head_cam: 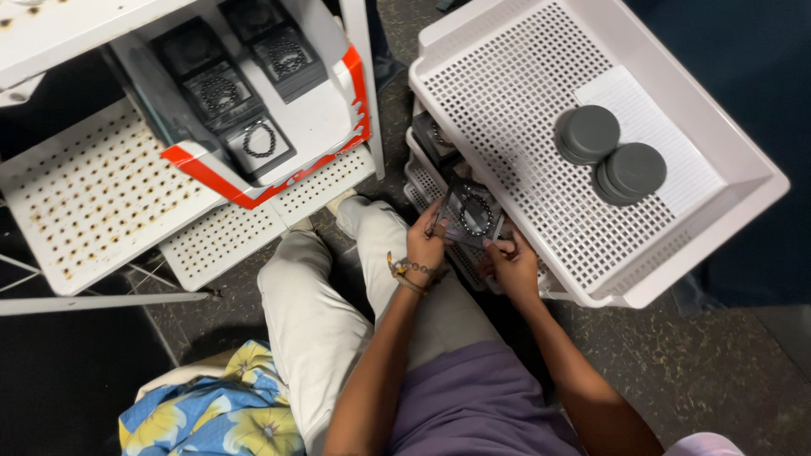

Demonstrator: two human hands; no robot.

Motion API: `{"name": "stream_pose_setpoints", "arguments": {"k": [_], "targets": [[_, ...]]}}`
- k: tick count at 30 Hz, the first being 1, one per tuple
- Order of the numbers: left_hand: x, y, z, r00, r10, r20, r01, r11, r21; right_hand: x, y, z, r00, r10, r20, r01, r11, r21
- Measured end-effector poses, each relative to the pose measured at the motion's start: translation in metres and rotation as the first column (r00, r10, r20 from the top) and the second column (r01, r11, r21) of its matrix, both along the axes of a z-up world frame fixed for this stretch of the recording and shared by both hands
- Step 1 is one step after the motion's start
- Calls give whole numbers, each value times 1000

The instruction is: The person takes small black boxes containing beaded bracelets from a white plastic basket and places them into a cardboard box on a metal shelf. The person repeats this process, arranging the boxes neatly inside the cardboard box.

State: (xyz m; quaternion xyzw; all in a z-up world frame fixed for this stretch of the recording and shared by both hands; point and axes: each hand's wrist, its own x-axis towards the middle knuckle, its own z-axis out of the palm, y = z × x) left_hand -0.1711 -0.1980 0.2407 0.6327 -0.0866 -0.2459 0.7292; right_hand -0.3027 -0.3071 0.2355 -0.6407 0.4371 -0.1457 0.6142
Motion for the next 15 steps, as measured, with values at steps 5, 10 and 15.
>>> {"name": "stream_pose_setpoints", "arguments": {"k": [5, 10, 15], "targets": [[-12, 52, -7, 998, 67, -1, -67, 996, 63, 14, 27, 28, 982, 130, 135, -128, 991, -23], [-8, 104, 35, 962, 215, 165, -258, 916, 307, 60, 61, 30, 947, 293, 135, -271, 949, -162], [32, 130, 65, 856, 344, 385, -490, 776, 397, 135, 99, 30, 876, 428, 220, -398, 902, -169]]}}
